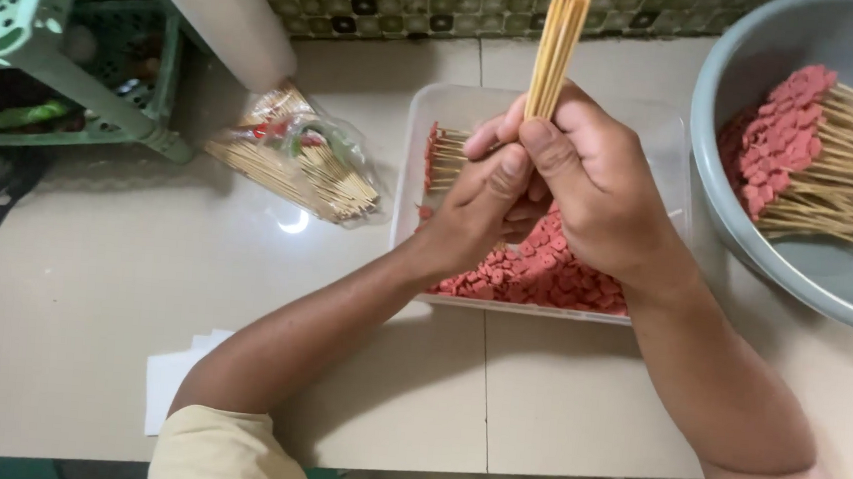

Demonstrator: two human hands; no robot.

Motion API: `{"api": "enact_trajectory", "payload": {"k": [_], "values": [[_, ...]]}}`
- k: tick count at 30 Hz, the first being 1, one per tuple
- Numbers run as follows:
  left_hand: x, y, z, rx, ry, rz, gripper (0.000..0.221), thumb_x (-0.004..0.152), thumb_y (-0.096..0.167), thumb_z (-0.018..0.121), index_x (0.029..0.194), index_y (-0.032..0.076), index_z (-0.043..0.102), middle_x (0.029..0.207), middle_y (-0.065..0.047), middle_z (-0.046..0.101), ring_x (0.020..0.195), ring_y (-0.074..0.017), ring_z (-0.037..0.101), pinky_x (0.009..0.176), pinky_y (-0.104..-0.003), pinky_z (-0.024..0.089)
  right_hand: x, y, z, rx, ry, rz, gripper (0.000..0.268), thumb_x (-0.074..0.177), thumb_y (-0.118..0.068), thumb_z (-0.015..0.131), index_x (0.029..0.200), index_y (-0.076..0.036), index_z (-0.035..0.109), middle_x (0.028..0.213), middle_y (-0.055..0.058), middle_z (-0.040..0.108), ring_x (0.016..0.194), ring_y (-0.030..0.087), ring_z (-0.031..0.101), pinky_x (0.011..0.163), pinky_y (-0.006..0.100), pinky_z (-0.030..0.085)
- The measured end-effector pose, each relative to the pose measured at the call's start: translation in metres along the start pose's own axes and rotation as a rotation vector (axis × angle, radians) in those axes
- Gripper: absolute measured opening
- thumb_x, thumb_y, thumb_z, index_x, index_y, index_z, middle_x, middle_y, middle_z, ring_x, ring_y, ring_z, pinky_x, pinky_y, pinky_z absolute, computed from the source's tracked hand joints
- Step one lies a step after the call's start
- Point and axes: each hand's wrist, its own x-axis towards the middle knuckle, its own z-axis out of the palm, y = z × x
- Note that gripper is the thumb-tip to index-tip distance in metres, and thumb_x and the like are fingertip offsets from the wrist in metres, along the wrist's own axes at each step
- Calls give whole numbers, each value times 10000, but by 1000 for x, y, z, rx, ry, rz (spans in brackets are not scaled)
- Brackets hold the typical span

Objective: Skewering small pink food pieces onto wooden sticks for food preparation.

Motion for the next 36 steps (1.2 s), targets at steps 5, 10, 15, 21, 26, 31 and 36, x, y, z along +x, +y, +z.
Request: {"api": "enact_trajectory", "payload": {"k": [5,10,15,21,26,31,36], "values": [[-2,-5,-8,-53,78,-133,938,1006,516,558,1681,128,34,846,2,522,612,-65,480,473,-182,447,-10,-1,-9,3,12,16,367,1105,-262,381,1154,60,550,1312,237,634,1067,330,743,814,360,705],[8,31,-21,281,-445,-103,233,1095,216,567,1273,96,478,1217,-68,568,1169,-211,634,1075,-365,604,-37,14,-34,-12,277,-34,274,1276,-250,489,1252,23,485,910,162,517,839,243,612,797,366,596],[8,17,-32,1049,-440,-302,283,1005,-6,539,1255,98,620,1004,-84,770,800,-218,718,647,-385,528,-40,33,-39,-97,148,234,350,1226,-328,408,1247,8,501,805,36,425,667,125,428,612,257,401],[2,-20,-44,1295,-496,-583,430,819,-171,517,953,201,686,903,-16,744,797,-266,678,572,-445,470,-42,55,-30,-487,-131,490,282,1143,-207,380,1327,-89,559,736,53,480,552,182,408,494,359,339],[1,-22,-47,1254,-482,-573,426,811,-181,518,919,201,674,894,10,741,823,-255,677,568,-446,486,-43,57,-30,-602,-265,683,369,1103,-222,389,1433,-223,556,530,96,435,470,268,421,542,435,323],[8,-4,-64,1220,-430,-485,437,781,-103,562,868,259,791,787,44,756,699,-197,698,572,-377,485,-42,67,-28,-756,-386,700,284,1086,-202,431,1361,-133,434,627,225,530,612,430,513,652,481,358],[2,-15,-76,1427,-483,-559,401,749,-116,573,827,235,750,769,-4,710,717,-300,652,541,-480,469,-41,71,-27,-785,-412,716,253,1103,-228,404,1335,-137,443,695,208,571,680,459,548,666,504,372]]}}
